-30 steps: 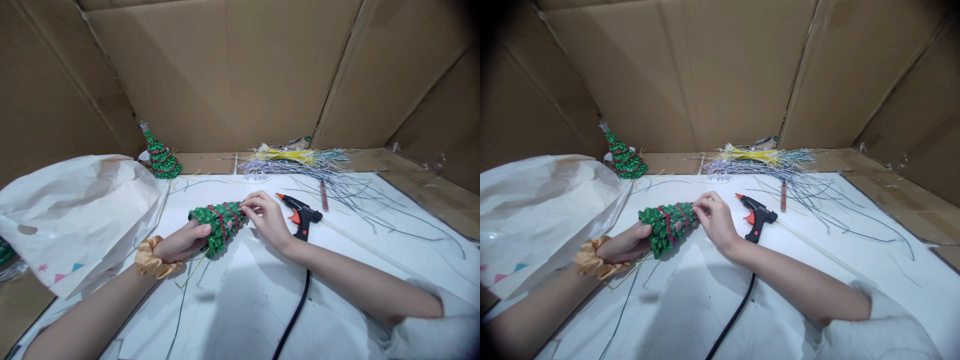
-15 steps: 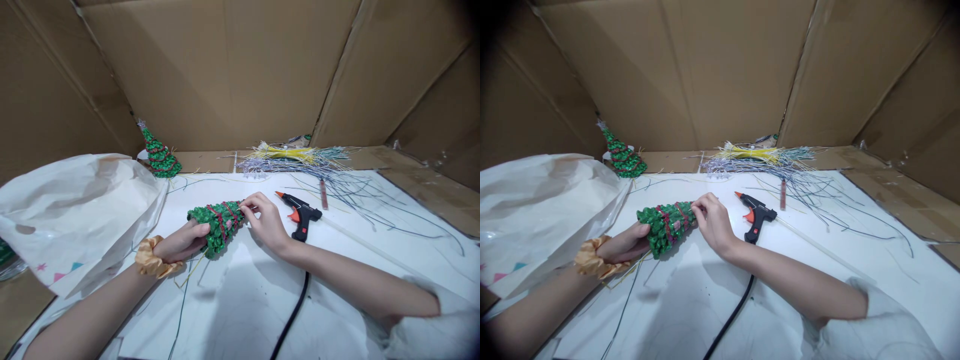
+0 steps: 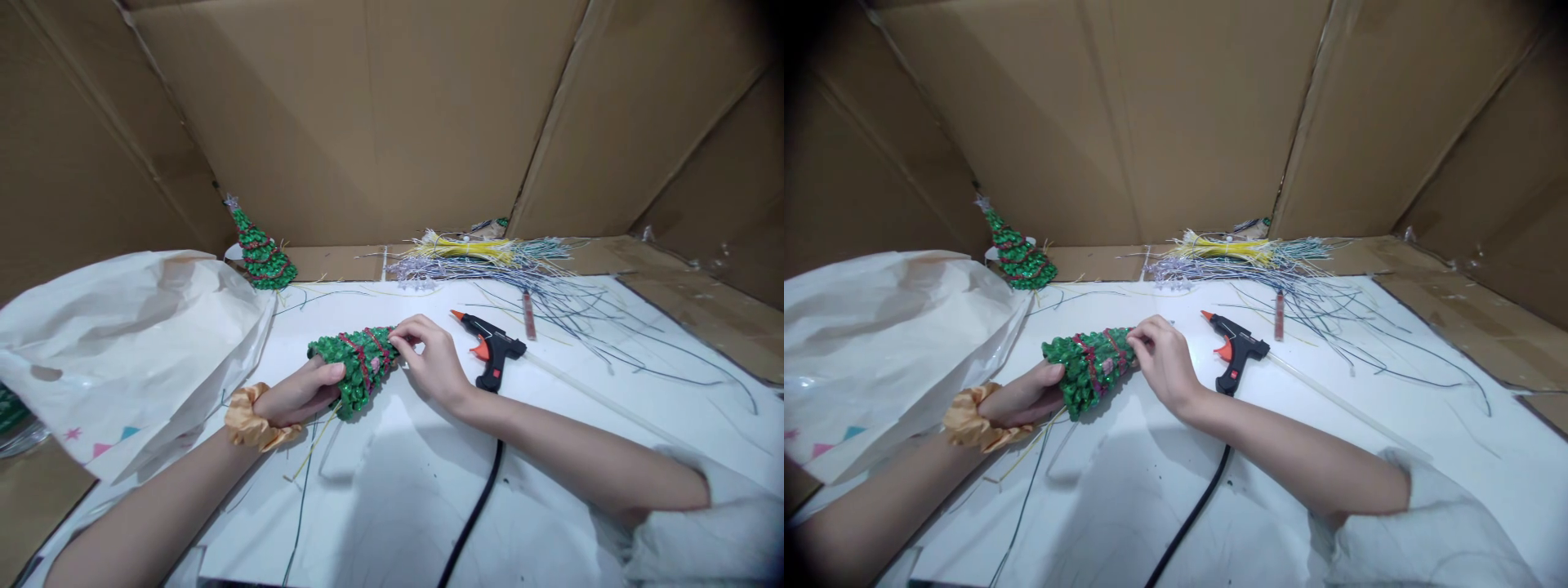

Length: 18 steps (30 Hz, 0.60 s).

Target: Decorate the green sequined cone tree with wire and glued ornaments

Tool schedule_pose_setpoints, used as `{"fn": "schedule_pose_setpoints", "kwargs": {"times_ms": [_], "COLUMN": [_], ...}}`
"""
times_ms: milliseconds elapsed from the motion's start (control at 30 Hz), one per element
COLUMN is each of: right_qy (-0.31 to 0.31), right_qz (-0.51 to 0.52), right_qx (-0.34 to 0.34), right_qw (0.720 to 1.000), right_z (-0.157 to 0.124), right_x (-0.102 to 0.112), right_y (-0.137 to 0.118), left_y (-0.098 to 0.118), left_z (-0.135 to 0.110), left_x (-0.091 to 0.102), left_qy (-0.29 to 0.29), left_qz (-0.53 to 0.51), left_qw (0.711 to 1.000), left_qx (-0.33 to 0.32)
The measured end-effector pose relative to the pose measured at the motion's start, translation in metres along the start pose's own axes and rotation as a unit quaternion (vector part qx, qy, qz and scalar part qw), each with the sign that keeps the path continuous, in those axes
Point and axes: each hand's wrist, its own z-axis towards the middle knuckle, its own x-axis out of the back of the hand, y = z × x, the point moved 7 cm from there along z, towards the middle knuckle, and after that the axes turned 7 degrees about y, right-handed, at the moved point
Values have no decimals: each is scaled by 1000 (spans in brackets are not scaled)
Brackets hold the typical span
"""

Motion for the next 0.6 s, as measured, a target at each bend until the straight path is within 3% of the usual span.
{"fn": "schedule_pose_setpoints", "kwargs": {"times_ms": [467, 600], "right_qy": [-38, -59], "right_qz": [-30, -64], "right_qx": [11, 49], "right_qw": [999, 995], "right_z": [5, 5], "right_x": [4, 0], "right_y": [1, -1], "left_y": [0, 0], "left_z": [0, 0], "left_x": [0, -1], "left_qy": [17, 20], "left_qz": [-4, -7], "left_qw": [1000, 1000], "left_qx": [-5, -4]}}
